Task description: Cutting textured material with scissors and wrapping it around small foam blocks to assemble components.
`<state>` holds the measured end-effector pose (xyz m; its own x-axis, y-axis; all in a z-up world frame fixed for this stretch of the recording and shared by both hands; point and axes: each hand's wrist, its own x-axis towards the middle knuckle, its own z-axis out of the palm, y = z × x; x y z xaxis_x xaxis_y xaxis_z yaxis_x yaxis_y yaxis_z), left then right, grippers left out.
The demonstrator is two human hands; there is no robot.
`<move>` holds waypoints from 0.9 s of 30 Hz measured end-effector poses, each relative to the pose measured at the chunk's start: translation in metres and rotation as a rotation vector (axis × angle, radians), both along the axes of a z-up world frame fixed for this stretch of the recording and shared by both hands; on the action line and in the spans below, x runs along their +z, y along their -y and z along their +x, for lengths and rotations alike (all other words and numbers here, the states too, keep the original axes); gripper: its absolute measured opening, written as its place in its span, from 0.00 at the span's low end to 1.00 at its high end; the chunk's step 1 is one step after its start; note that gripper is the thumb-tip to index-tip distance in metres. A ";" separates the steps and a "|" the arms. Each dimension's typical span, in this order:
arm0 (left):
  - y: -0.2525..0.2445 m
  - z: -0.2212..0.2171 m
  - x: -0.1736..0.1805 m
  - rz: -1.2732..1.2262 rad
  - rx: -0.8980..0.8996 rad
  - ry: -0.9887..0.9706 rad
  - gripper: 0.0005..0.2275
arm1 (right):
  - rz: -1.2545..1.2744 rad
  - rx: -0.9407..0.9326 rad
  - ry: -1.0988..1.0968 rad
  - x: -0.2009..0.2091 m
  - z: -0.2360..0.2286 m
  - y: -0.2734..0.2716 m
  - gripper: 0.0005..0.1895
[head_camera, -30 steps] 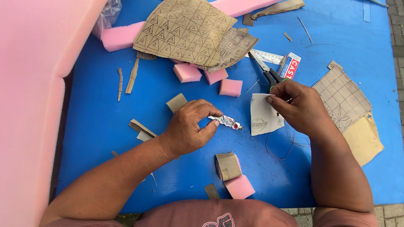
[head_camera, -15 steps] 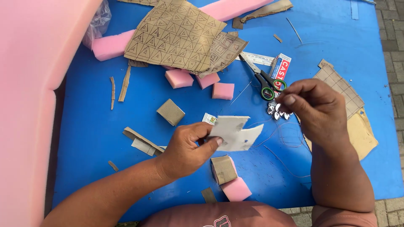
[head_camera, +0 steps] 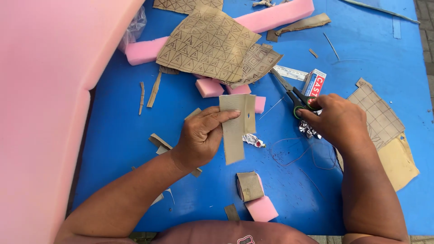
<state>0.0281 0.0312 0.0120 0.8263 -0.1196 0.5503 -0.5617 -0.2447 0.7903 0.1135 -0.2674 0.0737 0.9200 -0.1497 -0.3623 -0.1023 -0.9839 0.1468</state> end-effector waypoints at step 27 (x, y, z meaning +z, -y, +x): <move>-0.004 0.022 -0.014 -1.149 -0.008 -0.658 0.21 | 1.073 0.118 -0.377 -0.022 -0.037 0.004 0.17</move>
<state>0.0505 0.0348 -0.0019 0.9777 0.1362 -0.1599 0.0056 0.7442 0.6679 0.0768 -0.2711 0.0514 0.7137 0.4833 -0.5070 -0.1285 -0.6211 -0.7731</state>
